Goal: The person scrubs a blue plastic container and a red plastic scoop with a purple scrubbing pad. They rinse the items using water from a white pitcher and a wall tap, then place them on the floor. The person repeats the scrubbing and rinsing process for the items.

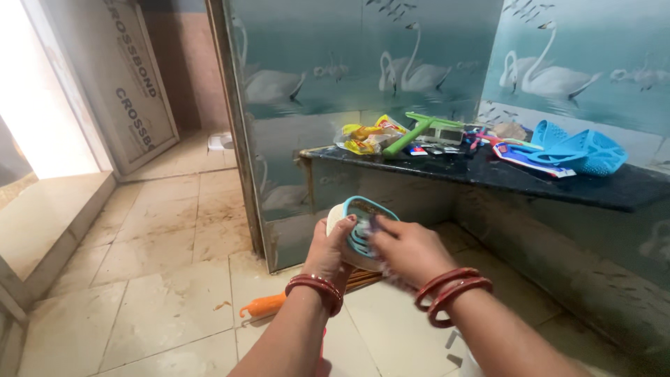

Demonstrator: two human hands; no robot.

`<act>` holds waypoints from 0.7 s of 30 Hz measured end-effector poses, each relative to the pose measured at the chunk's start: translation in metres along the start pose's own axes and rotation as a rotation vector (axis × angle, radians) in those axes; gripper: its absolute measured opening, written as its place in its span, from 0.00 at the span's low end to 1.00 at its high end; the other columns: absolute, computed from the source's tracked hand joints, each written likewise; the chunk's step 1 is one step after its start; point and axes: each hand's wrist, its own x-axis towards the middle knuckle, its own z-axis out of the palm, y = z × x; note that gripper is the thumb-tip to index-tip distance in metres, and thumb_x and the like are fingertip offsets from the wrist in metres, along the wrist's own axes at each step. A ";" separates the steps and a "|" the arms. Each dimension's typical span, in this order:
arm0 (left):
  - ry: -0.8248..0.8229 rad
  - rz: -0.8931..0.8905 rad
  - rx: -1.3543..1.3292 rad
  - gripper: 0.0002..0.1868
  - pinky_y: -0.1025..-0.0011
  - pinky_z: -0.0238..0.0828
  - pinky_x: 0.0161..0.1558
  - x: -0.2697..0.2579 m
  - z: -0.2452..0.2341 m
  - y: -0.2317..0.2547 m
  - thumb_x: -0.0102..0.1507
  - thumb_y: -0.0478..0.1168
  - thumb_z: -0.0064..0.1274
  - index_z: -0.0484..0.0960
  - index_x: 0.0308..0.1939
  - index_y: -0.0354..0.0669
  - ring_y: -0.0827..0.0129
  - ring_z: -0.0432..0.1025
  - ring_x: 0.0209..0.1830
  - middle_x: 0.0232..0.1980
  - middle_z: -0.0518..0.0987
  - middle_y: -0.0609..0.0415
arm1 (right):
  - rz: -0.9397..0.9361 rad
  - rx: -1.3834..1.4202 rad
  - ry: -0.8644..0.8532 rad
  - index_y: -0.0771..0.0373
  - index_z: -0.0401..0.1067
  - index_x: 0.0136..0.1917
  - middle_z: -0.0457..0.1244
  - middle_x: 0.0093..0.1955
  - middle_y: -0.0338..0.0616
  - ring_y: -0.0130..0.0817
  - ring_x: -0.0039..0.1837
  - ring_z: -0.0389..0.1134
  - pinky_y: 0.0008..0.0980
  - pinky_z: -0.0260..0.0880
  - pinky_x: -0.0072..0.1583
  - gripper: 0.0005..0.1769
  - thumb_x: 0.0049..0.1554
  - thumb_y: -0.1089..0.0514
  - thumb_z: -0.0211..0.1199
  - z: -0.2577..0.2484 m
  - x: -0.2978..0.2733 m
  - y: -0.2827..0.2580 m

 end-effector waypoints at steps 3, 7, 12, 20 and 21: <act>-0.158 0.077 -0.072 0.21 0.60 0.76 0.49 0.003 -0.009 0.001 0.64 0.49 0.55 0.70 0.55 0.41 0.65 0.77 0.44 0.47 0.78 0.52 | -0.141 -0.129 -0.148 0.44 0.75 0.66 0.73 0.49 0.51 0.47 0.49 0.76 0.42 0.76 0.56 0.28 0.55 0.38 0.60 0.015 -0.002 0.006; -0.050 -0.033 0.020 0.21 0.58 0.79 0.51 0.006 -0.024 0.010 0.63 0.50 0.52 0.70 0.55 0.44 0.64 0.78 0.44 0.45 0.80 0.51 | -0.635 -0.448 -0.048 0.41 0.71 0.70 0.61 0.72 0.50 0.56 0.62 0.66 0.46 0.66 0.64 0.34 0.50 0.42 0.67 0.012 0.001 0.033; -0.089 -0.048 0.098 0.20 0.61 0.81 0.50 0.001 -0.024 0.011 0.63 0.49 0.51 0.71 0.55 0.45 0.68 0.79 0.44 0.45 0.80 0.54 | -0.451 -0.579 -0.034 0.35 0.71 0.71 0.56 0.79 0.43 0.51 0.69 0.62 0.43 0.62 0.68 0.37 0.47 0.42 0.69 -0.002 0.014 0.054; -0.288 -0.121 0.271 0.22 0.62 0.80 0.45 0.018 -0.033 0.014 0.65 0.52 0.48 0.76 0.55 0.39 0.65 0.79 0.40 0.44 0.82 0.51 | -0.815 -0.385 -0.029 0.43 0.72 0.68 0.56 0.76 0.51 0.55 0.69 0.60 0.48 0.62 0.67 0.34 0.47 0.50 0.72 0.022 -0.002 0.066; -0.311 -0.116 0.332 0.22 0.60 0.79 0.44 0.017 -0.037 0.024 0.65 0.51 0.49 0.76 0.54 0.38 0.63 0.79 0.40 0.44 0.81 0.50 | -0.893 -0.430 -0.049 0.42 0.73 0.67 0.56 0.76 0.49 0.53 0.68 0.60 0.47 0.62 0.67 0.34 0.46 0.51 0.72 0.019 -0.004 0.069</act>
